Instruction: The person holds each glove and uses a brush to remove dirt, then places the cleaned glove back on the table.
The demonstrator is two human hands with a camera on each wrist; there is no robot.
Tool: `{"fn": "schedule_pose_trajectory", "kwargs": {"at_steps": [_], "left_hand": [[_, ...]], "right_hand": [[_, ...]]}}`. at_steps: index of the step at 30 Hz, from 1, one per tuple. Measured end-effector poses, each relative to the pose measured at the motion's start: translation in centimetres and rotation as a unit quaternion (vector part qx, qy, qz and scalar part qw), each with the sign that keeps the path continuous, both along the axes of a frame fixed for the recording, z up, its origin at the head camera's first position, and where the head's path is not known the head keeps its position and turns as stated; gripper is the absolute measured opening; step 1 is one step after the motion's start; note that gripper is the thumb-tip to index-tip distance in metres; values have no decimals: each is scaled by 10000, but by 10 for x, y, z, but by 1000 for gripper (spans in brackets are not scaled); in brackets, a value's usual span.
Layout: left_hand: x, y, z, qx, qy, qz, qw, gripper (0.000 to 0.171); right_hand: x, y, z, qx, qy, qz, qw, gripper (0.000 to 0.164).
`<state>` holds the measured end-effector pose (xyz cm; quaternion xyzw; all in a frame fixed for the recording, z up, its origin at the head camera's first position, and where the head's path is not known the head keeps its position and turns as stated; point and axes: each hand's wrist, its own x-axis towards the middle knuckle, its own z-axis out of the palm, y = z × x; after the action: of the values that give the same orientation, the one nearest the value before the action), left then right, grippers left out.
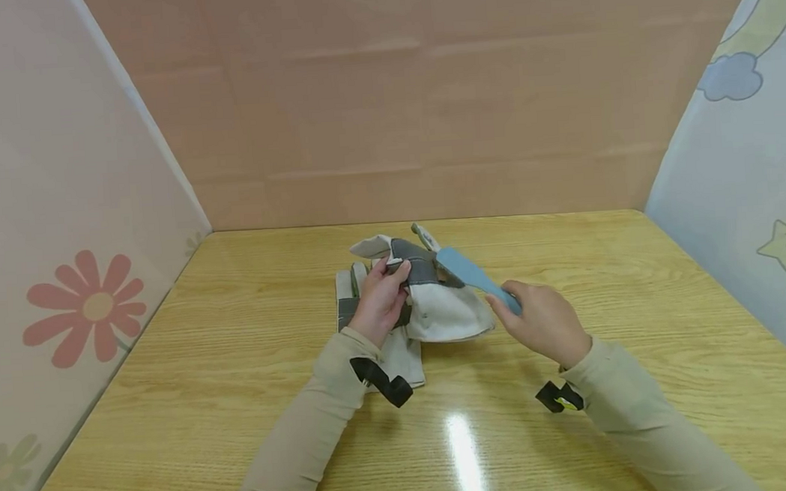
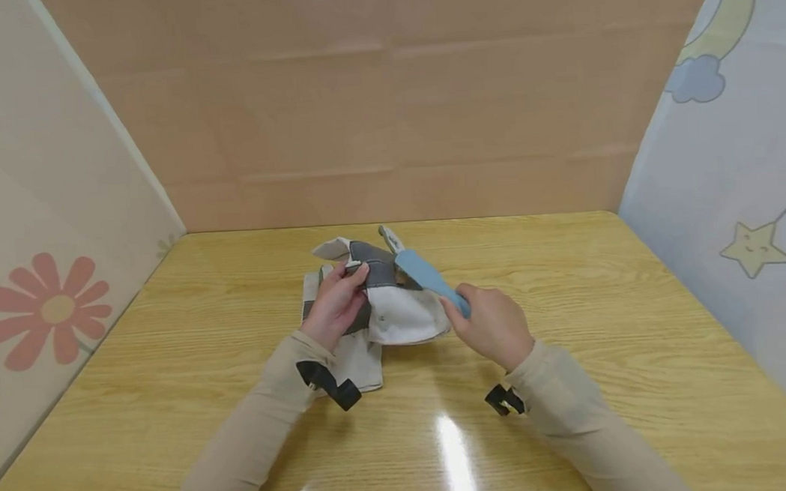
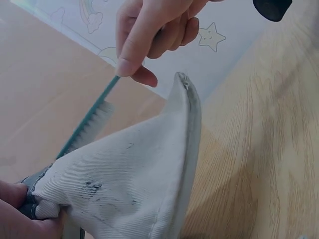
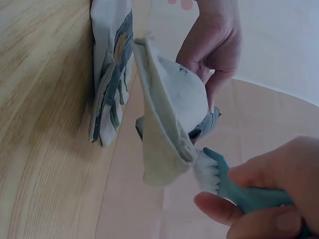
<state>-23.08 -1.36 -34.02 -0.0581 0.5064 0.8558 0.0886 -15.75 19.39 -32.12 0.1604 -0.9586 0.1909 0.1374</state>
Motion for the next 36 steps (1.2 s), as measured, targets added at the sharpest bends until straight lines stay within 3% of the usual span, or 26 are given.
{"fn": "schedule_pose_trajectory", "kwargs": {"at_steps": [5,9,22,28,36], "left_hand": [[1,1,0,20,107,-48,9999,48],[1,0,1,11,101,-29,9999,46],[-3,-4,1,8,48,106,9999,44],[-5,-5,0,39,-40,151,9999,47],[-4,-4,0,-11,16,137,9999,46]], "right_hand": [[0,-4,-1,-216,3,155,9996,24],[0,-5,-2,-57,-4,249,9997,22],[3,3,1,225,-73,178,9996,20],[2,0,3,41,79,125,9999,21],[2,-5,1,-58,47,440,9990,19]]}}
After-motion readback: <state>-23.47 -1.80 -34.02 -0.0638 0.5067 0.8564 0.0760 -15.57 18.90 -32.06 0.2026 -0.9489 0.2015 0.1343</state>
